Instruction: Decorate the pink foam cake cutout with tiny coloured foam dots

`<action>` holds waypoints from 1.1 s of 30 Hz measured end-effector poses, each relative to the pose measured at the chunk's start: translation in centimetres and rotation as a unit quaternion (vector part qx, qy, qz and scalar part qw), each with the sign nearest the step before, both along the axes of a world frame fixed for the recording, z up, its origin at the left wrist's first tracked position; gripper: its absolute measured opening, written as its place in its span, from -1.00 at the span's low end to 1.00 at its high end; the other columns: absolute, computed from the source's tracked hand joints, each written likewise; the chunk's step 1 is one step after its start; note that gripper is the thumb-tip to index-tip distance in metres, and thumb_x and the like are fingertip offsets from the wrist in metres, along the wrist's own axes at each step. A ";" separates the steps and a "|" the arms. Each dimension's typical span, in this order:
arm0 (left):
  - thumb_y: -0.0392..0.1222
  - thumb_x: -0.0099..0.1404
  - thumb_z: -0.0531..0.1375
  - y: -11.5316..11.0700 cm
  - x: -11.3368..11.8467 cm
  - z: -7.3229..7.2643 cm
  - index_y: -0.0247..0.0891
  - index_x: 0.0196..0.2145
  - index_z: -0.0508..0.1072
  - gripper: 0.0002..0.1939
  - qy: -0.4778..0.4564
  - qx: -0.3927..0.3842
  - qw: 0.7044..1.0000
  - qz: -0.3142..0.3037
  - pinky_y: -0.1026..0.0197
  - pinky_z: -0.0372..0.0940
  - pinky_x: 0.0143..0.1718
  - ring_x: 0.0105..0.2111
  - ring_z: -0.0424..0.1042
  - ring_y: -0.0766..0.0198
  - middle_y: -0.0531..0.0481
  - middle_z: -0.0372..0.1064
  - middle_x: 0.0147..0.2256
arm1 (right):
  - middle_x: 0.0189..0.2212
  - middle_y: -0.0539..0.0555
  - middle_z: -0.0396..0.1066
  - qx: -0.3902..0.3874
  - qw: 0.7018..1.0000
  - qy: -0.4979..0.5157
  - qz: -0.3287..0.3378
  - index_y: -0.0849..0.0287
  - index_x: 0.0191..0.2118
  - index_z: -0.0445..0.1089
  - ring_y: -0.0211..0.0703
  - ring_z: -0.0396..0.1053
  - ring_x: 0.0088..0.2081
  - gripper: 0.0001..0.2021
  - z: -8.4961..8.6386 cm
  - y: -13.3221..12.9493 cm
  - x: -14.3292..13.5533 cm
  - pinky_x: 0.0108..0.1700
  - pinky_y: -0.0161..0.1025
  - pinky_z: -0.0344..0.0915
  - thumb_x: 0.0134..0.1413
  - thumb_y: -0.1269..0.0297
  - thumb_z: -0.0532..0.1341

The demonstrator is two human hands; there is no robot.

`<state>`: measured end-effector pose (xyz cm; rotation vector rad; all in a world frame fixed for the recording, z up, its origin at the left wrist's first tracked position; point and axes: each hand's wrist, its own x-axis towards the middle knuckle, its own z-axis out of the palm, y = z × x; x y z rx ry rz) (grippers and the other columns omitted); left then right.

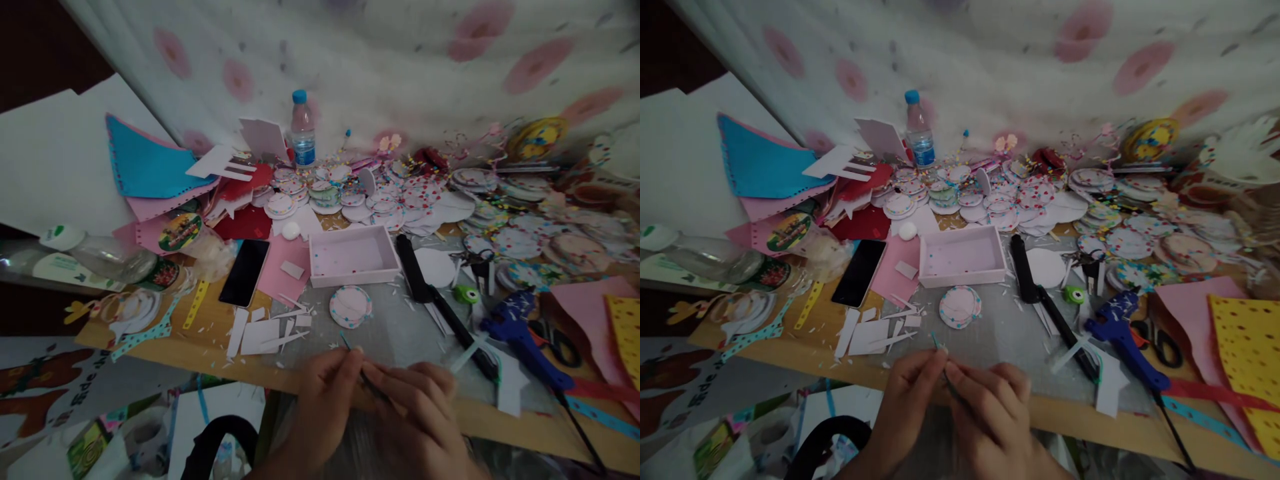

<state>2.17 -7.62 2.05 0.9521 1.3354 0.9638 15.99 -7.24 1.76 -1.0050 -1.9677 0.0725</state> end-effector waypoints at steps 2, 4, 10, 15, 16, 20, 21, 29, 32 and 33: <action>0.11 0.28 0.14 -0.2 0.0 -0.2 -0.27 -0.55 0.49 -0.57 0.018 -0.015 0.999 0.027 0.26 0.31 -0.34 -0.44 0.43 0.23 -0.01 0.45 -0.53 | -0.34 0.00 0.53 0.019 0.999 0.027 0.029 0.12 -0.31 0.32 -0.27 0.45 -0.30 -0.79 -1.1 -0.6 -0.4 -0.21 -0.22 0.29 0.13 0.59 0.08; 0.09 0.30 0.12 -0.1 -0.4 -0.2 -0.26 -0.55 0.46 -0.57 0.023 -0.005 1.000 0.017 0.27 0.29 -0.34 -0.43 0.41 0.24 0.00 0.43 -0.53 | -0.33 0.02 0.50 -0.001 0.996 0.032 0.084 0.12 -0.31 0.31 -0.23 0.44 -0.25 -0.79 -2.0 -0.9 0.1 -0.16 -0.18 0.34 0.09 0.58 0.07; 0.10 0.38 0.02 1.0 -2.3 -0.3 -0.23 -0.65 0.24 -0.48 0.035 0.051 0.998 -0.012 0.28 0.13 -0.48 -0.57 0.22 0.33 0.07 0.18 -0.65 | -0.20 0.19 0.38 -0.100 0.986 -0.099 -0.094 0.06 -0.15 0.27 0.07 0.39 -0.18 -0.73 -3.8 0.4 8.3 -0.21 0.02 0.35 -0.01 0.45 0.12; 0.12 0.40 -0.03 1.0 -2.9 -1.0 -0.22 -0.65 0.16 -0.47 0.034 0.066 0.995 -0.071 0.27 0.07 -0.50 -0.60 0.14 0.36 0.10 0.09 -0.66 | -0.40 0.40 0.37 -0.228 0.841 -0.266 -0.412 0.21 -0.15 0.34 0.44 0.39 -0.28 -0.63 -6.0 1.4 17.6 -0.34 0.19 0.28 0.01 0.03 0.19; 0.13 0.40 -0.04 0.9 -2.9 -1.1 -0.21 -0.64 0.15 -0.47 0.033 0.064 0.994 -0.077 0.27 0.06 -0.50 -0.60 0.13 0.36 0.10 0.09 -0.66 | -0.47 0.36 0.35 -0.264 0.818 -0.279 -0.429 0.17 -0.21 0.36 0.42 0.40 -0.35 -0.62 -6.5 1.4 19.0 -0.39 0.16 0.27 -0.02 -0.04 0.20; 0.14 0.41 -0.05 0.6 -2.8 -1.3 -0.21 -0.64 0.14 -0.46 0.033 0.063 0.993 -0.095 0.26 0.05 -0.50 -0.60 0.12 0.36 0.10 0.07 -0.65 | -0.55 0.23 0.32 -0.337 0.804 -0.260 -0.415 0.05 -0.38 0.32 0.28 0.43 -0.45 -0.73 -7.5 1.9 21.5 -0.43 0.07 0.24 -0.03 -0.04 0.21; 0.14 0.41 -0.06 0.6 -2.8 -1.3 -0.21 -0.63 0.14 -0.46 0.034 0.064 0.992 -0.100 0.26 0.05 -0.50 -0.59 0.12 0.36 0.10 0.07 -0.65 | -0.57 0.20 0.31 -0.354 0.805 -0.246 -0.407 0.04 -0.40 0.30 0.24 0.42 -0.48 -0.76 -7.4 2.2 21.5 -0.44 0.05 0.24 -0.03 -0.01 0.21; 0.16 0.39 -0.05 0.7 -2.9 -1.0 -0.21 -0.64 0.13 -0.46 0.057 0.057 0.992 -0.099 0.28 0.06 -0.52 -0.60 0.13 0.36 0.10 0.08 -0.66 | -0.59 0.16 0.38 -0.429 0.797 -0.078 -0.419 -0.05 -0.43 0.26 0.12 0.40 -0.57 -0.72 -4.4 2.8 20.8 -0.55 -0.03 0.26 -0.22 0.01 0.34; 0.12 0.40 -0.05 0.8 -2.8 -1.1 -0.21 -0.63 0.13 -0.48 0.067 0.055 0.991 -0.101 0.28 0.05 -0.53 -0.61 0.13 0.36 0.11 0.08 -0.66 | -0.66 0.09 0.37 -0.402 0.805 0.011 -0.436 -0.12 -0.46 0.33 -0.01 0.37 -0.65 -0.77 -3.0 1.7 20.0 -0.65 -0.12 0.22 -0.23 -0.03 0.34; 0.10 0.40 -0.05 0.9 -2.7 -1.1 -0.21 -0.63 0.13 -0.50 0.075 0.059 0.990 -0.104 0.28 0.05 -0.53 -0.60 0.14 0.36 0.11 0.08 -0.65 | -0.66 0.08 0.38 -0.387 0.818 0.037 -0.424 -0.13 -0.47 0.36 -0.04 0.38 -0.66 -0.80 -2.6 1.2 19.4 -0.66 -0.14 0.22 -0.20 -0.03 0.33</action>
